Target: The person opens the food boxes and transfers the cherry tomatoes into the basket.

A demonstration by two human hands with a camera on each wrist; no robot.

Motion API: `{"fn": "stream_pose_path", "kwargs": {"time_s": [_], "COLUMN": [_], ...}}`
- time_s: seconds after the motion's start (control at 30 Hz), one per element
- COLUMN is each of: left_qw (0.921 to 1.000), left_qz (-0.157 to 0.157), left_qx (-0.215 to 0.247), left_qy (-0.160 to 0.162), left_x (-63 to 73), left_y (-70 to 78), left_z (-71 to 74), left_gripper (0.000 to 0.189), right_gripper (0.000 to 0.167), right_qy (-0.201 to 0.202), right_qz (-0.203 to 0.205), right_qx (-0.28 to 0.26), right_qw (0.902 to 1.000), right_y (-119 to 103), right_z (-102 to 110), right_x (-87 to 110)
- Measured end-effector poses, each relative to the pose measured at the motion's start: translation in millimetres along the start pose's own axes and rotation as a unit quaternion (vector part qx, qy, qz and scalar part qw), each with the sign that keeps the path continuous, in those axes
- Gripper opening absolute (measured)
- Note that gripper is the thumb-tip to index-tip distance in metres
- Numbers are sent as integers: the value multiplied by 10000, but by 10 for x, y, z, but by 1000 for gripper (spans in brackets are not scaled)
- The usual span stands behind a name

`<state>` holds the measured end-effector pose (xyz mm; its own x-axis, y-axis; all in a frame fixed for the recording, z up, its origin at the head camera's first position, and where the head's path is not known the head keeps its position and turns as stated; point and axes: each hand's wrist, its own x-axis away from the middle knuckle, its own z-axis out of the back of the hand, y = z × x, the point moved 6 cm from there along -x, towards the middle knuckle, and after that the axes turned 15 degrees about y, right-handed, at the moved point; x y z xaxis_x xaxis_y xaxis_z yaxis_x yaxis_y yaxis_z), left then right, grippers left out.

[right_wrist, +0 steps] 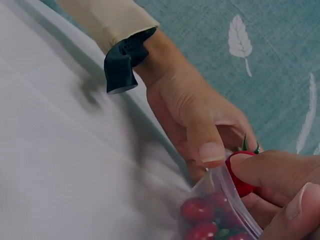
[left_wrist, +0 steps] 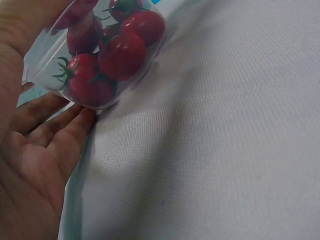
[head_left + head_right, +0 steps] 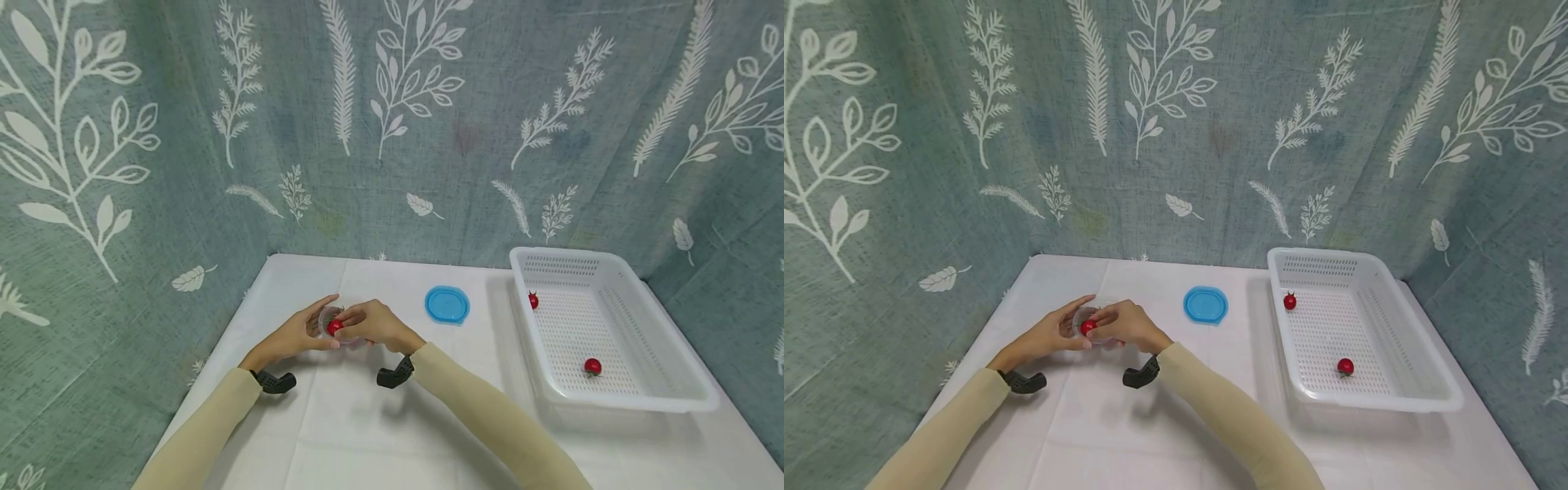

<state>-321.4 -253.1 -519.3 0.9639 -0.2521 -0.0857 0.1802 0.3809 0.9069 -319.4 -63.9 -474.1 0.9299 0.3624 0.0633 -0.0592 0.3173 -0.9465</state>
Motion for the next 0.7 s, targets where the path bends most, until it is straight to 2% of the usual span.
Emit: {"fn": "stream_pose_path", "kwargs": {"time_s": [0.43, 0.7], "left_qw": [9998, 9998], "left_qz": [213, 170], "left_qx": [22, -68], "left_qy": [-5, 45], "left_x": [14, -7], "left_y": [21, 20], "left_z": [-7, -11], "left_gripper": [105, 107], "right_gripper": [29, 31], "right_qy": [154, 312], "right_qz": [468, 939], "right_qx": [77, 574], "right_qw": [9988, 9934], "right_y": [-105, -168], "right_z": [244, 408], "right_x": [44, 35]}}
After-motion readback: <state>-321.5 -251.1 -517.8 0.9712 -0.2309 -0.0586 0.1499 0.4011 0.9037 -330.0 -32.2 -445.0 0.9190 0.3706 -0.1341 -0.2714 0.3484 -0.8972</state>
